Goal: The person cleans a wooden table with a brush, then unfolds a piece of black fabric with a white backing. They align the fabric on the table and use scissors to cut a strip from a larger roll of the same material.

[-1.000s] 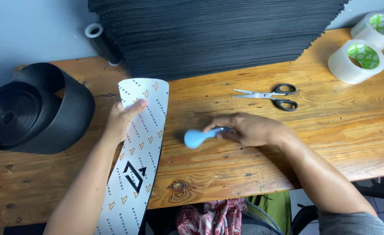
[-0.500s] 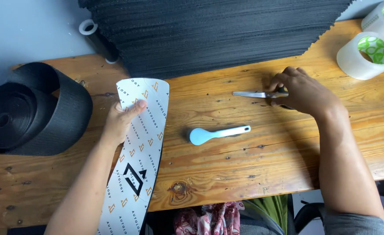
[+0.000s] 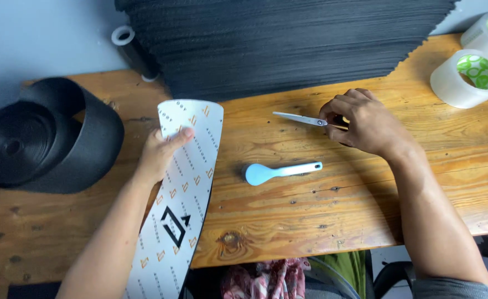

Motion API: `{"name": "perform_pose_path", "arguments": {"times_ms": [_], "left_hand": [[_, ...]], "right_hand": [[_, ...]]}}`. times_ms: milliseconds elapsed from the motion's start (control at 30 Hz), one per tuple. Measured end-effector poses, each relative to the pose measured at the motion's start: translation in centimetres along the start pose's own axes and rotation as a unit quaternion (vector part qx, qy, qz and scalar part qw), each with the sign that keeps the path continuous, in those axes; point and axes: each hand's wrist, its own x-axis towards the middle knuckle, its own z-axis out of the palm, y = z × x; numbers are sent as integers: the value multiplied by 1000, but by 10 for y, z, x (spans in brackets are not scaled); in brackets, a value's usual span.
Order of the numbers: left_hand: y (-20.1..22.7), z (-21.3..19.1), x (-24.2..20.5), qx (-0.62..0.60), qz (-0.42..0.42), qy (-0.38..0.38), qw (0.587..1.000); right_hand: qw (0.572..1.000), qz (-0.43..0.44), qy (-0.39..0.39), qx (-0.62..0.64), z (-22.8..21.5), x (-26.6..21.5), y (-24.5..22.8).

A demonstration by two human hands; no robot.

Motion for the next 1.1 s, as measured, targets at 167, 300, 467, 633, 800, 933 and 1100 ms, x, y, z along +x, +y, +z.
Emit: {"name": "perform_pose_path", "arguments": {"times_ms": [167, 300, 467, 633, 800, 933, 1100], "left_hand": [[-2, 3, 4, -33, -23, 20, 999], [-5, 3, 4, -73, -15, 15, 997], [-10, 2, 4, -55, 6, 5, 998], [-7, 1, 4, -52, -7, 10, 999], [-13, 3, 6, -96, -34, 27, 994], [-11, 3, 5, -66, -22, 25, 997], [-11, 3, 5, -57, -21, 21, 998]], "right_hand": [[998, -33, 33, -39, 7, 3, 1], [982, 158, -71, -80, -17, -11, -8], [970, 209, -107, -58, -5, -10, -11], [969, 193, -110, -105, -5, -7, -4], [954, 265, -142, 14, -37, 0, -29], [959, 254, -94, 86, -41, -3, -24], [955, 262, -82, 113, -43, 0, -37]]}}
